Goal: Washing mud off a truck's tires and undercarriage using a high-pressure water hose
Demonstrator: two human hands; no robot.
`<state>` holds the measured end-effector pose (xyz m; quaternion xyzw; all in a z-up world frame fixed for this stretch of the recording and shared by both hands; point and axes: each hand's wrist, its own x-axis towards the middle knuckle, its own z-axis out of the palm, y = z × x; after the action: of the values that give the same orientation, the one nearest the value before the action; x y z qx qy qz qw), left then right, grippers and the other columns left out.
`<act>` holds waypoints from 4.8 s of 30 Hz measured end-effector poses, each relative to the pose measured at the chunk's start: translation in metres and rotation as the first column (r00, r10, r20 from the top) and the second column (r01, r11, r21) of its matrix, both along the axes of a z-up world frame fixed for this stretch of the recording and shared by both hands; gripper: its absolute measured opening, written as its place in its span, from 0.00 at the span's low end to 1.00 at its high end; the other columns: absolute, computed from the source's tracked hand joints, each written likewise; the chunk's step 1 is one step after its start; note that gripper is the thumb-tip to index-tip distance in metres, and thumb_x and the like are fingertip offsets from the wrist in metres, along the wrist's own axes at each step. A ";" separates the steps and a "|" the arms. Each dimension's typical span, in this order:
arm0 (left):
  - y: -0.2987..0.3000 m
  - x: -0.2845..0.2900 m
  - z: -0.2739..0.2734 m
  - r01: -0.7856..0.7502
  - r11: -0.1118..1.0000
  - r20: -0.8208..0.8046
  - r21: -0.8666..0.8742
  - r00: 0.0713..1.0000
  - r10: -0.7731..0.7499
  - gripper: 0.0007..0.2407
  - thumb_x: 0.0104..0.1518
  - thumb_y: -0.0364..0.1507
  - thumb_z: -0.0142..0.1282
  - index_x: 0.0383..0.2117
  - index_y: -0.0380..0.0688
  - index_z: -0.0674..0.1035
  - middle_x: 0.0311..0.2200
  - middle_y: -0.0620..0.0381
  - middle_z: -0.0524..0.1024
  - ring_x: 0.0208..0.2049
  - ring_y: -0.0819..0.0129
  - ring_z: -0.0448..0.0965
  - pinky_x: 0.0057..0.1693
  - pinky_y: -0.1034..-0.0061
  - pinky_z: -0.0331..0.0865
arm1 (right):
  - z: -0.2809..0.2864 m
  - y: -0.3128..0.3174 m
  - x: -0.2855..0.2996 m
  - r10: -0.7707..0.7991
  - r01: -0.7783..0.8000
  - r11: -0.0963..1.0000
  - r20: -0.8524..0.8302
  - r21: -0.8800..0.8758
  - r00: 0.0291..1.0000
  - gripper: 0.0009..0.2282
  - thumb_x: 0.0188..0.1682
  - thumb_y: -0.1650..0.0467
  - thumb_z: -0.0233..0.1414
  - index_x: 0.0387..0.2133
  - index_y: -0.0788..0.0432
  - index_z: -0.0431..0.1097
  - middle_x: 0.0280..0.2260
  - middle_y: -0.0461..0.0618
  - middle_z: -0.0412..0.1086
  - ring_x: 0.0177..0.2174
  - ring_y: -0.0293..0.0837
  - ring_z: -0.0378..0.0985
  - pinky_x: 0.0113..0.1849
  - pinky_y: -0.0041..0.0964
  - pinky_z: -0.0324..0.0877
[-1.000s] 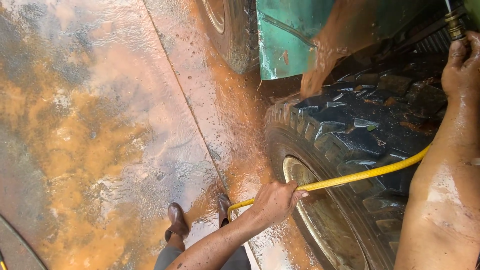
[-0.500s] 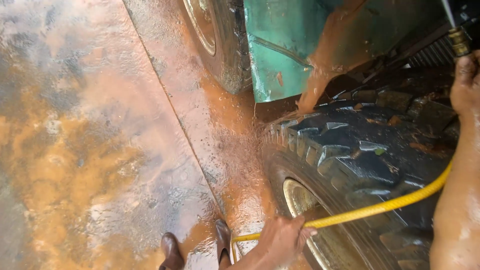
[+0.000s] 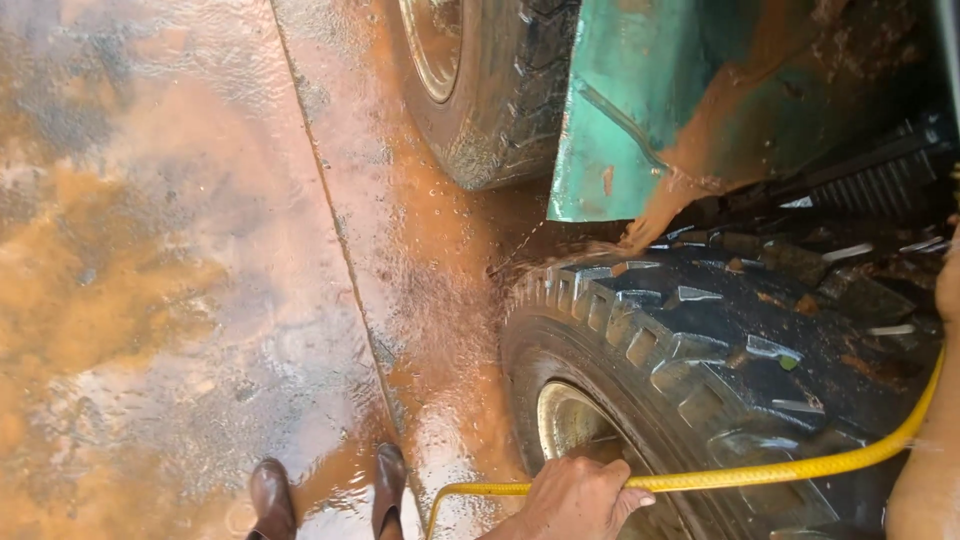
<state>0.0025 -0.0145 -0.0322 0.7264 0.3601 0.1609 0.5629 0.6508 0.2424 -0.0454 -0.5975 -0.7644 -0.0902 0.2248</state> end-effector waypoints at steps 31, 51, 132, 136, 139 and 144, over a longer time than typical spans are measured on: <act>0.004 0.025 -0.032 0.129 0.990 0.140 -0.054 0.983 -0.120 0.24 0.72 0.50 0.36 0.33 0.40 0.72 0.17 0.56 0.66 0.16 0.57 0.70 0.28 0.53 0.72 | 0.093 -0.030 -0.112 -0.262 0.258 0.964 -0.406 -0.065 0.876 0.09 0.79 0.67 0.44 0.49 0.59 0.66 0.30 0.48 0.61 0.23 0.35 0.57 0.25 0.31 0.49; -0.001 0.033 -0.040 0.049 0.998 0.074 -0.032 0.996 -0.047 0.22 0.70 0.50 0.45 0.35 0.41 0.74 0.23 0.43 0.74 0.26 0.34 0.76 0.35 0.38 0.68 | 0.103 -0.030 -0.145 -0.426 0.419 0.904 -0.266 -0.084 0.865 0.12 0.78 0.68 0.40 0.48 0.60 0.68 0.24 0.51 0.60 0.21 0.40 0.61 0.22 0.37 0.55; -0.140 -0.306 -0.152 -0.156 0.976 -0.008 0.154 0.987 0.159 0.21 0.69 0.50 0.44 0.26 0.50 0.75 0.16 0.60 0.71 0.14 0.63 0.73 0.22 0.60 0.71 | 0.053 -0.208 -0.509 -0.595 0.560 0.804 -0.260 -0.199 0.761 0.08 0.70 0.68 0.42 0.42 0.56 0.67 0.25 0.45 0.62 0.23 0.38 0.63 0.22 0.38 0.60; -0.143 -0.297 -0.143 -0.106 0.984 -0.021 0.143 0.994 0.110 0.20 0.69 0.49 0.45 0.27 0.49 0.76 0.18 0.58 0.74 0.17 0.58 0.76 0.26 0.54 0.72 | 0.052 -0.211 -0.485 -0.574 0.566 0.819 -0.149 -0.094 0.805 0.08 0.70 0.69 0.44 0.41 0.57 0.67 0.25 0.46 0.63 0.24 0.40 0.63 0.24 0.43 0.59; -0.142 -0.295 -0.136 -0.065 0.990 -0.075 0.128 0.994 0.074 0.20 0.69 0.50 0.45 0.28 0.50 0.76 0.20 0.59 0.76 0.19 0.56 0.78 0.29 0.51 0.71 | 0.051 -0.215 -0.468 -0.567 0.562 0.823 -0.149 -0.074 0.810 0.09 0.70 0.68 0.45 0.42 0.56 0.70 0.24 0.45 0.63 0.23 0.39 0.63 0.26 0.42 0.60; -0.141 -0.284 -0.140 -0.112 0.987 0.006 0.114 0.994 0.112 0.21 0.69 0.50 0.46 0.28 0.48 0.77 0.20 0.56 0.76 0.19 0.56 0.77 0.29 0.52 0.73 | 0.060 -0.209 -0.463 -0.582 0.577 0.813 -0.113 -0.074 0.805 0.09 0.70 0.69 0.45 0.43 0.57 0.71 0.24 0.47 0.64 0.23 0.41 0.65 0.25 0.45 0.61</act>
<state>-0.2813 -0.1550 -0.1724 0.7360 0.3905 0.2122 0.5106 0.1874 0.0334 0.0147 -0.8107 -0.5307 -0.1015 0.2254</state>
